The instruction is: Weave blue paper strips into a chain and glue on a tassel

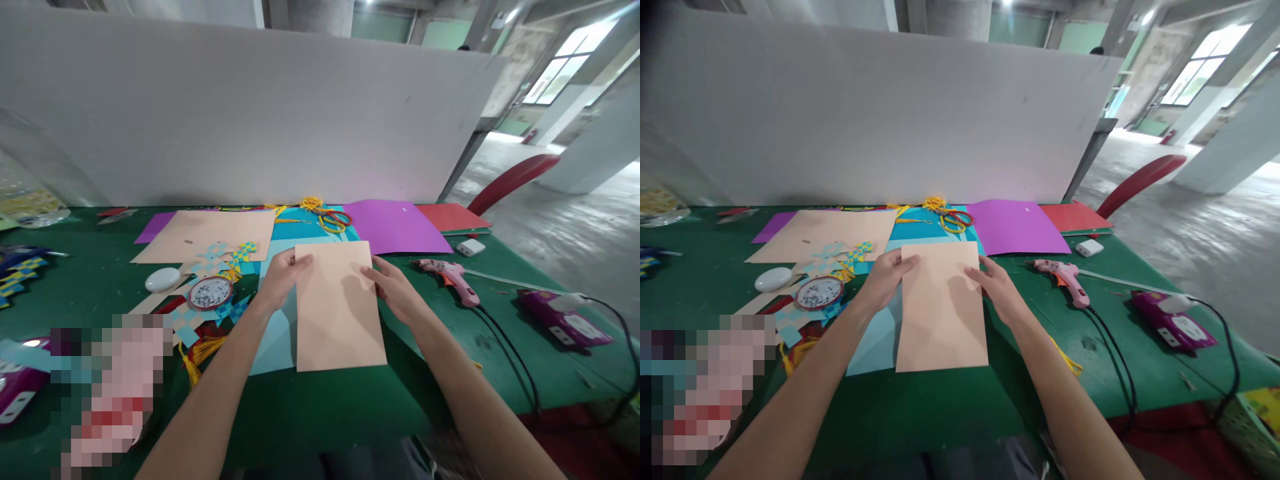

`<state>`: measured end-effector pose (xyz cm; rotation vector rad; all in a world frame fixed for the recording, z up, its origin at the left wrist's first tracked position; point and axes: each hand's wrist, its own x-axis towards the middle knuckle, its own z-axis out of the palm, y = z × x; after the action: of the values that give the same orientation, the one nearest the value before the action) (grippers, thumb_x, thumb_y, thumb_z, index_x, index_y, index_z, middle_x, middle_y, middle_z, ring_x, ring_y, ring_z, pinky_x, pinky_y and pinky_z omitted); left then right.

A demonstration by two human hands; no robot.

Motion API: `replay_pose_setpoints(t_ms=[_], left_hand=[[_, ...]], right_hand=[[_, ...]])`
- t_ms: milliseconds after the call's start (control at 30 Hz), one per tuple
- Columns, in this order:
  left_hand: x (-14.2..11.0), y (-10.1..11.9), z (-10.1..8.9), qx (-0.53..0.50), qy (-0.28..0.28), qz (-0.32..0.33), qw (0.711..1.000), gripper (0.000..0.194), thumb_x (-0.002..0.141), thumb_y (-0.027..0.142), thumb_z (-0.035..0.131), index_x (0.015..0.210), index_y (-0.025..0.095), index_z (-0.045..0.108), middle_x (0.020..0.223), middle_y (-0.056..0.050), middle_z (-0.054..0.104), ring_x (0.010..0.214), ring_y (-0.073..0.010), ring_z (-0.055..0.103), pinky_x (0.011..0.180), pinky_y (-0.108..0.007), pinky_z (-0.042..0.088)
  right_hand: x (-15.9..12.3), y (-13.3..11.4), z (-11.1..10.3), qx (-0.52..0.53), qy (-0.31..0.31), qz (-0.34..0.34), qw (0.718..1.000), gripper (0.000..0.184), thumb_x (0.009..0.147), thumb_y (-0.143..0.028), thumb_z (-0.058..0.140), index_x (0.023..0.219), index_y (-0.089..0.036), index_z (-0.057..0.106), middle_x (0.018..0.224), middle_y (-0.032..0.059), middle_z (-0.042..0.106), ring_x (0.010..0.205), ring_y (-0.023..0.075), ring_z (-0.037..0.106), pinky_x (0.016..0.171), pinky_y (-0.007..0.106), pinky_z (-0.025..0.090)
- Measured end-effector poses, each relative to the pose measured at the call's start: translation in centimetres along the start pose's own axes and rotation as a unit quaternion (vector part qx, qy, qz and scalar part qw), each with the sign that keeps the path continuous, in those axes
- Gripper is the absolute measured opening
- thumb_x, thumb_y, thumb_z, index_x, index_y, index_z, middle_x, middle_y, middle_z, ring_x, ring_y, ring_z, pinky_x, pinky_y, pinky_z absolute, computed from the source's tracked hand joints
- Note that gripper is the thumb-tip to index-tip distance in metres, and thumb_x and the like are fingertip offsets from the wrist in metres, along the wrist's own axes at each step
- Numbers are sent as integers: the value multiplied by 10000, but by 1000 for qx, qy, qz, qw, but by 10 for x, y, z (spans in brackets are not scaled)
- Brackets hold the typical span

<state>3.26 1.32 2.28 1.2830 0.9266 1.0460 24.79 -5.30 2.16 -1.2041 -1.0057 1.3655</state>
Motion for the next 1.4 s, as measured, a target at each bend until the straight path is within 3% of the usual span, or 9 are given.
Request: replay_pose_setpoints(t_ms=[100,267,967,1400], left_hand=[[-2,-1,3,11,-53,-6,999,396,691,474,717,898,141,669,822,-56,702,711,-202,644,658,-297,497],[-2,-5,4,58,-35,1,998,398,766,539,623,709,145,633,663,-21,635,629,-162,598,582,-252,456],[-1,-4,4,53,-55,7,997,412,724,550,662,675,144,614,649,-8,622,601,-132,562,583,-230,438],[-1,-3,3,66,-80,16,994,372,760,510,648,761,139,682,701,-37,663,678,-168,602,619,-241,452]], right_hand=[[2,2,-3,28,14,-4,1000,404,686,-450,728,987,-187,671,915,65,712,771,213,663,665,303,500],[2,3,-4,50,56,8,997,340,637,-443,769,839,-178,700,792,55,721,648,193,653,618,300,491],[3,5,-5,62,64,-2,996,366,593,-434,798,841,-176,724,795,64,727,651,209,657,598,301,488],[4,8,-6,67,104,-58,991,306,606,-432,789,783,-189,731,661,11,687,557,161,599,538,271,444]])
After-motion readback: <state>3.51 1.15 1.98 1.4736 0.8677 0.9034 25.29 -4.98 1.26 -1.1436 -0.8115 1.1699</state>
